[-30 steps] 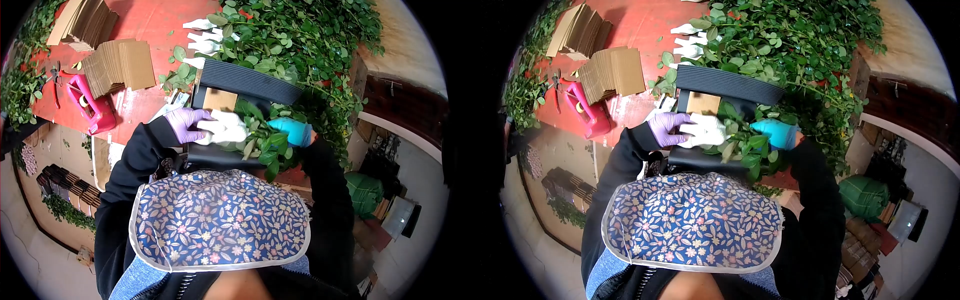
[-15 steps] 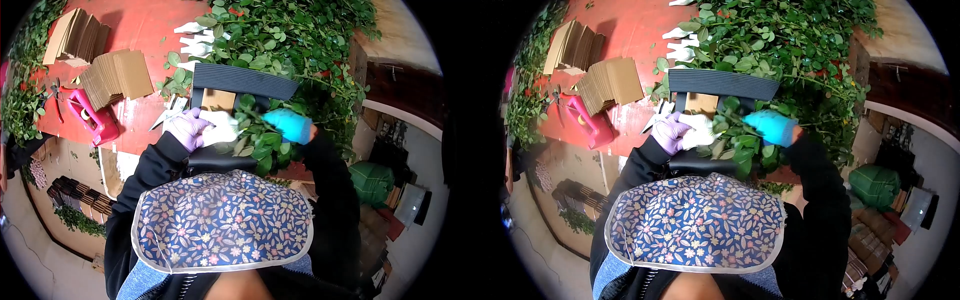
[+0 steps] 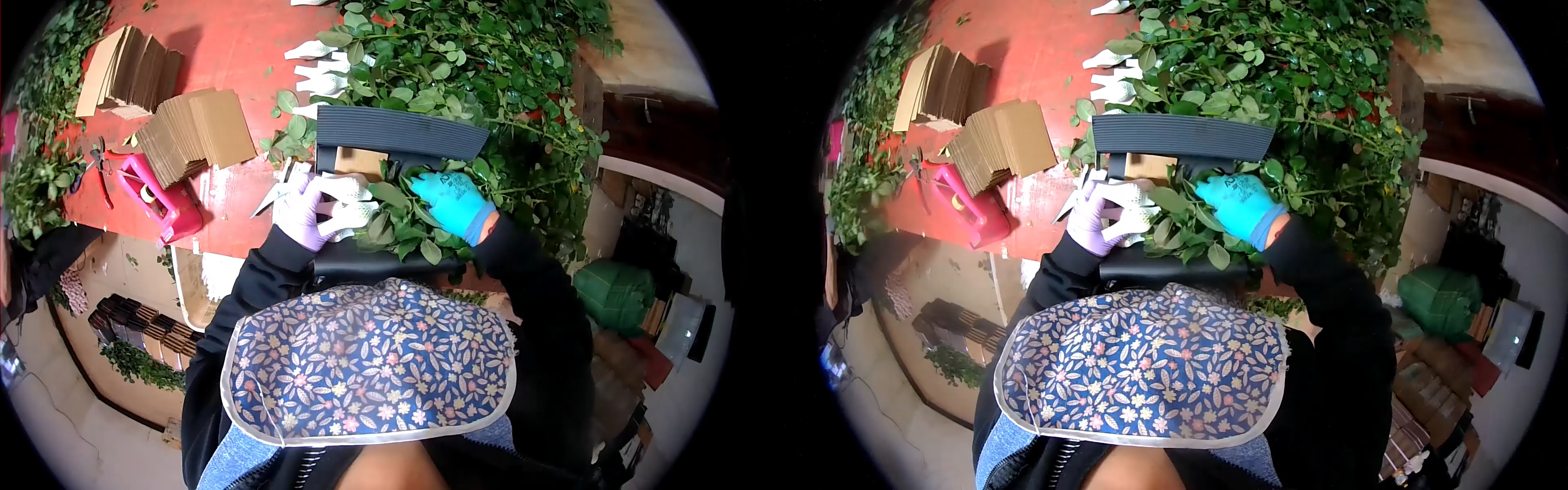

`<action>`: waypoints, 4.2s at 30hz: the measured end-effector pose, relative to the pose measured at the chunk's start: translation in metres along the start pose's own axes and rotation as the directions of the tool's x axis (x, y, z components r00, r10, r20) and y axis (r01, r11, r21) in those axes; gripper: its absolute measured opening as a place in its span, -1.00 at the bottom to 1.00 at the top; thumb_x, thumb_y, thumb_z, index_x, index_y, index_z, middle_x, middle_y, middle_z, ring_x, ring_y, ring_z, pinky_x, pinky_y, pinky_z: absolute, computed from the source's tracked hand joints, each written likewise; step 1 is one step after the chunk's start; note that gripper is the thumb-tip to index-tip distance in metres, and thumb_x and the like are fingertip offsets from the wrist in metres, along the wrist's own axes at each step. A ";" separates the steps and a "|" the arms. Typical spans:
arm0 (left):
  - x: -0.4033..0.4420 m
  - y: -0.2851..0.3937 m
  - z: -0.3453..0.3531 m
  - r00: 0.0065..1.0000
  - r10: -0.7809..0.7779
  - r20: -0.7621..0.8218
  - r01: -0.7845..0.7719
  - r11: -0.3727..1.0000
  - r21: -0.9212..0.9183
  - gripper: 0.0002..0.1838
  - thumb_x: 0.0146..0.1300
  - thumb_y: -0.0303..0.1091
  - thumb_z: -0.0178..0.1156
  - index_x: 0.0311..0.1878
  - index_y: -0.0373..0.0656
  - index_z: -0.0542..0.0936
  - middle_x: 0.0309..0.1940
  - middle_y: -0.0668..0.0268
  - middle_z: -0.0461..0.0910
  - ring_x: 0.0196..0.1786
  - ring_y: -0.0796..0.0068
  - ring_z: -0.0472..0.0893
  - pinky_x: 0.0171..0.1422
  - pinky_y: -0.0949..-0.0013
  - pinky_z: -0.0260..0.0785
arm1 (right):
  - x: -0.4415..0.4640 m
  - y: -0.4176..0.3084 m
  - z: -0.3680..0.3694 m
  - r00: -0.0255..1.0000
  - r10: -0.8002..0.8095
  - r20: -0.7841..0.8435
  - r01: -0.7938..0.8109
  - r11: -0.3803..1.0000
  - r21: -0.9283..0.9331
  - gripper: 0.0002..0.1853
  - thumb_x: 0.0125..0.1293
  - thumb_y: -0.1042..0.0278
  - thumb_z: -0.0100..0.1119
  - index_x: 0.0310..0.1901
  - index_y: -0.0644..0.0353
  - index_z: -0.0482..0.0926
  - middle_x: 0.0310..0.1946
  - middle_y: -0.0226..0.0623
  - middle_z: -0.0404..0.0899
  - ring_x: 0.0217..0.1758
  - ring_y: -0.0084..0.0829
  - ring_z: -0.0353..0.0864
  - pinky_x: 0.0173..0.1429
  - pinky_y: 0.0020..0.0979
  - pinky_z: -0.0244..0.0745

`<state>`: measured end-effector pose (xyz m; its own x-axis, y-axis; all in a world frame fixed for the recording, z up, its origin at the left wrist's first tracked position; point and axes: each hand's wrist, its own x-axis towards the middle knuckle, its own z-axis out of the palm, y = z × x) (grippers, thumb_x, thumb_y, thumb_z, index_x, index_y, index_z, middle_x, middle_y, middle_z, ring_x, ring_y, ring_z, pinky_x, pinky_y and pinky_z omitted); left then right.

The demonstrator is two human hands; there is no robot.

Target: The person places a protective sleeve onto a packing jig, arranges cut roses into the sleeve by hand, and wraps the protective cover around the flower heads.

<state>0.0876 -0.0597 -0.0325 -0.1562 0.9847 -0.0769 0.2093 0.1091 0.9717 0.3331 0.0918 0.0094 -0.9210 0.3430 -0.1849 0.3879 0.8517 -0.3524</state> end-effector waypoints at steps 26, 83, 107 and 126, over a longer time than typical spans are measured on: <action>0.019 0.015 -0.010 0.896 0.394 0.205 -0.442 0.750 0.492 -0.60 -0.01 -0.22 0.39 -0.02 0.25 0.65 -0.09 0.44 0.59 -0.05 0.19 0.47 0.06 0.12 0.33 | -0.005 -0.023 -0.040 0.982 0.014 -0.190 -0.070 0.955 -0.288 -0.61 0.14 0.39 0.15 0.06 0.13 0.50 -0.20 -0.25 0.57 -0.12 -0.19 0.58 -0.03 -0.19 0.46; 0.043 -0.024 0.023 0.924 -0.318 -0.213 0.160 0.827 -0.539 -0.87 0.37 -0.38 0.23 -0.12 -0.14 0.49 -0.29 0.47 0.52 -0.24 0.65 0.47 -0.08 0.49 0.38 | 0.043 -0.025 0.040 0.972 0.154 -0.178 -0.217 0.880 -0.423 -0.77 0.23 0.33 0.05 -0.10 0.20 0.46 -0.39 -0.26 0.52 -0.42 -0.27 0.67 -0.55 -0.08 0.53; 0.024 -0.064 -0.098 0.945 -0.195 -0.261 0.108 0.943 -0.314 -0.79 0.40 -0.21 0.16 -0.25 -0.15 0.57 -0.56 0.46 0.44 -0.55 0.70 0.38 -0.48 0.58 0.21 | 0.043 -0.010 0.046 0.970 0.170 -0.172 -0.220 0.916 -0.334 -0.69 0.24 0.31 0.08 -0.01 0.22 0.49 -0.32 -0.16 0.58 -0.39 -0.15 0.67 -0.45 -0.09 0.54; -0.001 -0.036 -0.026 0.937 -0.341 -0.076 0.295 0.888 -0.353 -0.79 0.44 -0.23 0.14 -0.27 -0.12 0.58 -0.44 0.46 0.50 -0.46 0.69 0.38 -0.36 0.56 0.22 | 0.021 -0.018 0.033 0.992 0.096 -0.086 -0.113 0.971 -0.211 -0.73 0.12 0.39 0.16 -0.10 0.13 0.56 0.20 -0.15 0.43 -0.19 -0.26 0.60 -0.14 -0.18 0.48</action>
<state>0.0556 -0.0684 -0.0619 -0.2913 0.8750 -0.3868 -0.2007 0.3394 0.9190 0.3080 0.0707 -0.0180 -0.8791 0.4562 -0.1382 0.4726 0.8719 -0.1281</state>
